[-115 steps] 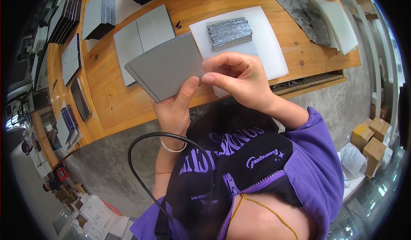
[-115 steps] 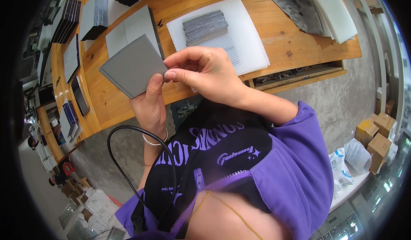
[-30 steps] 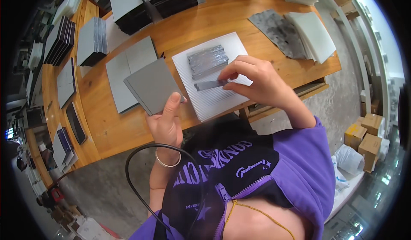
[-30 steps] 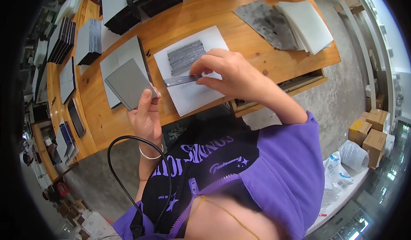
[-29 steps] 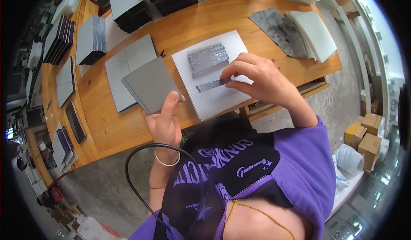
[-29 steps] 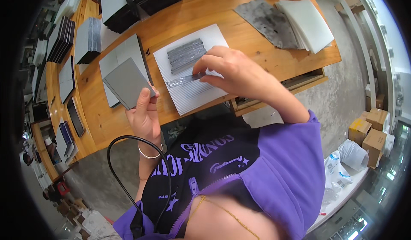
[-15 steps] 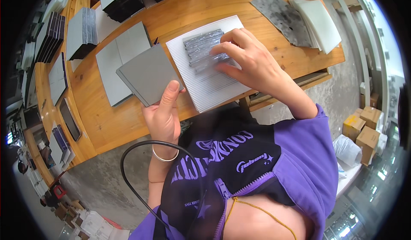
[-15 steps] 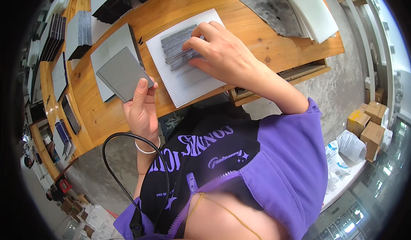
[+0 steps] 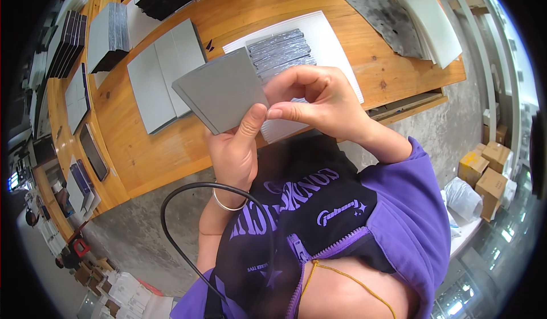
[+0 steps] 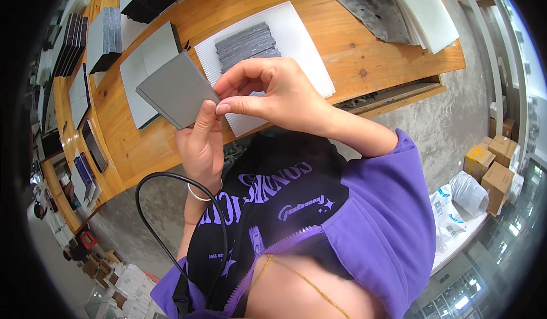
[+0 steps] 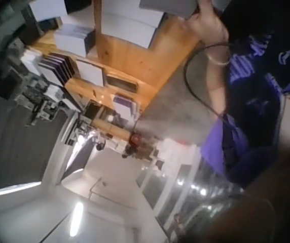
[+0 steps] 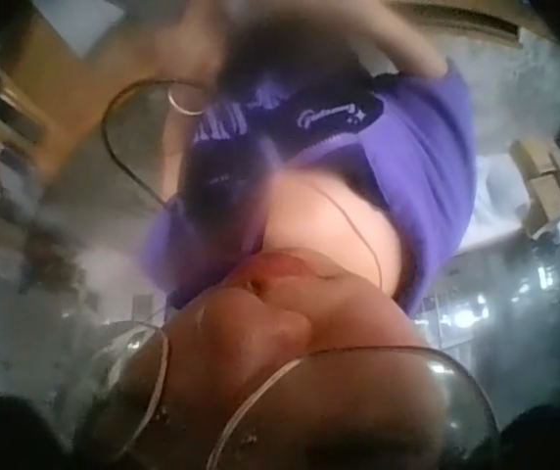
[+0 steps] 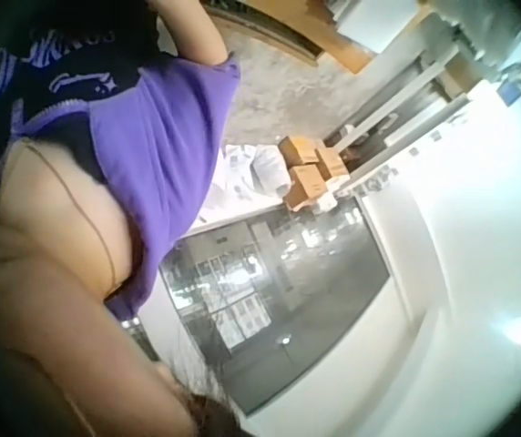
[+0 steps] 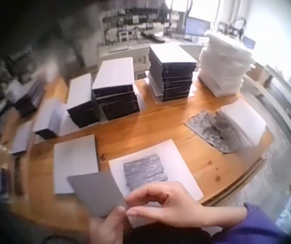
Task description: The person takes metal strips from a tray and inserts them into the slots of a foldable cover panel by hand.
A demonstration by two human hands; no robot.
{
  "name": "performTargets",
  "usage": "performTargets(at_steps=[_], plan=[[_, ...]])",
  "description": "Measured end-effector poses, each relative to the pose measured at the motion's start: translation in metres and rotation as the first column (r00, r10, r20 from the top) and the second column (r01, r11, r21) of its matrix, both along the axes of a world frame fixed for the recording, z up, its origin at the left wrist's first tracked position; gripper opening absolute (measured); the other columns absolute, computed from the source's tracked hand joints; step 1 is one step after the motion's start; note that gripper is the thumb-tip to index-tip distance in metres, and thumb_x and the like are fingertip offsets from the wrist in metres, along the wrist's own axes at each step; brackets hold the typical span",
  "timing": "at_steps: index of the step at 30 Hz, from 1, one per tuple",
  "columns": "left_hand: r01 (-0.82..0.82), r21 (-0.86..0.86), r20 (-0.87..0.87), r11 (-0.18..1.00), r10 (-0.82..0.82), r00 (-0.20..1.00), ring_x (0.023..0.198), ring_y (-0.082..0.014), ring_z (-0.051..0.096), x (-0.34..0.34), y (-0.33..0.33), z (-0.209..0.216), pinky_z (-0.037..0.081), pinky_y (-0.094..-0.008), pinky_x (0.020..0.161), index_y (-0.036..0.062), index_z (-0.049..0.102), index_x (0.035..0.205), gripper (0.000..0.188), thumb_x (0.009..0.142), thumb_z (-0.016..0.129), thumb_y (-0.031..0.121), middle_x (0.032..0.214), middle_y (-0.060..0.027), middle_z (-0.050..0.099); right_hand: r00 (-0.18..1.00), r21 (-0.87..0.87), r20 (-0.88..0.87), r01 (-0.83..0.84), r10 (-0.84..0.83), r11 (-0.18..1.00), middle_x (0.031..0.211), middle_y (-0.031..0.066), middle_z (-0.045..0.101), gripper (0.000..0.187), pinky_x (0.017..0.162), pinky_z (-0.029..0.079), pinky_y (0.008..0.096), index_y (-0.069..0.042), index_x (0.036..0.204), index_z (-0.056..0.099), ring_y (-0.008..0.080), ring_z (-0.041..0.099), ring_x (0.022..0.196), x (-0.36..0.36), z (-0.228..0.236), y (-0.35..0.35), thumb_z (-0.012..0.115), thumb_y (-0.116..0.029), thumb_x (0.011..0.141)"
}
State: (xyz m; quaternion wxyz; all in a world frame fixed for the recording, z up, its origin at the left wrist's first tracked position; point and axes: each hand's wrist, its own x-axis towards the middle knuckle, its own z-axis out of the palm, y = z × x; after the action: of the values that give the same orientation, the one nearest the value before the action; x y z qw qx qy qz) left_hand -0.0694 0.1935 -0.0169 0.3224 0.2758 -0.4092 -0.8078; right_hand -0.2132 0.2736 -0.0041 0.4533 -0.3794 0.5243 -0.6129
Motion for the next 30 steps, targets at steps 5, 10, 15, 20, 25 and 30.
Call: performTargets(at_steps=[5,10,15,20,25,30], plan=[[-0.035,-0.085,0.025,0.996,0.037,0.999,0.088,-0.0115,0.057,-0.001,-0.001,-0.001,0.043,-0.0253,0.08,0.0016,0.059,0.099,0.022,0.079,0.067,0.003,0.095,-0.0033,0.061,0.998,-0.038,0.044,0.041,-0.039,0.998,0.087,0.0094,0.065,0.022,0.074,0.051,0.0231,0.005,0.097,0.059,0.0117,0.062,0.082,0.002,-0.004,0.003,0.066,-0.007,0.081],[-0.014,-0.195,0.1,0.981,0.034,0.994,0.086,-0.0118,0.058,0.002,-0.003,-0.001,0.044,-0.0255,0.078,-0.001,0.059,0.098,0.022,0.078,0.068,0.002,0.094,-0.0057,0.062,0.985,0.008,0.172,0.025,-0.026,1.0,0.092,0.0094,0.064,0.023,0.076,0.05,0.0227,0.006,0.1,0.058,0.0113,0.062,0.085,0.004,-0.003,0.006,0.064,-0.007,0.082],[0.046,-0.048,-0.021,0.998,-0.047,0.999,0.08,-0.0127,0.058,0.002,-0.009,0.001,0.045,-0.0259,0.074,-0.0005,0.059,0.096,0.019,0.079,0.067,0.004,0.089,-0.0052,0.062,0.97,0.074,0.245,-0.022,0.004,0.997,0.093,0.0088,0.064,0.025,0.077,0.049,0.0228,0.006,0.102,0.057,0.011,0.061,0.086,-0.002,0.003,0.008,0.064,-0.007,0.083],[-0.03,-0.118,-0.005,0.993,0.03,1.0,0.08,-0.0128,0.057,-0.003,-0.003,0.004,0.045,-0.026,0.074,-0.0001,0.059,0.097,0.019,0.08,0.066,0.005,0.089,-0.0049,0.061,0.96,0.012,0.279,-0.003,-0.001,1.0,0.09,0.0063,0.063,0.023,0.075,0.049,0.0231,0.005,0.1,0.059,0.0105,0.06,0.083,0.003,-0.001,0.007,0.065,-0.006,0.081],[-0.097,-0.157,0.033,0.983,0.103,0.994,0.088,-0.0112,0.057,-0.005,0.002,-0.004,0.044,-0.0253,0.079,-0.0001,0.059,0.1,0.02,0.081,0.065,0.004,0.095,-0.004,0.061,0.982,-0.211,-0.131,0.109,-0.138,0.972,0.086,0.006,0.061,0.019,0.073,0.05,0.0228,0.002,0.092,0.064,0.0106,0.06,0.079,0.004,-0.013,0.0,0.07,-0.005,0.075],[-0.101,-0.154,0.005,0.983,0.103,0.995,0.092,-0.0111,0.057,-0.005,0.002,-0.002,0.043,-0.025,0.082,-0.0005,0.058,0.102,0.024,0.08,0.066,0.003,0.099,-0.0048,0.061,0.979,-0.188,-0.064,0.181,-0.195,0.965,0.086,0.0075,0.062,0.023,0.072,0.051,0.0238,0.001,0.096,0.064,0.0109,0.06,0.077,0.008,-0.008,-0.004,0.071,-0.006,0.075]])
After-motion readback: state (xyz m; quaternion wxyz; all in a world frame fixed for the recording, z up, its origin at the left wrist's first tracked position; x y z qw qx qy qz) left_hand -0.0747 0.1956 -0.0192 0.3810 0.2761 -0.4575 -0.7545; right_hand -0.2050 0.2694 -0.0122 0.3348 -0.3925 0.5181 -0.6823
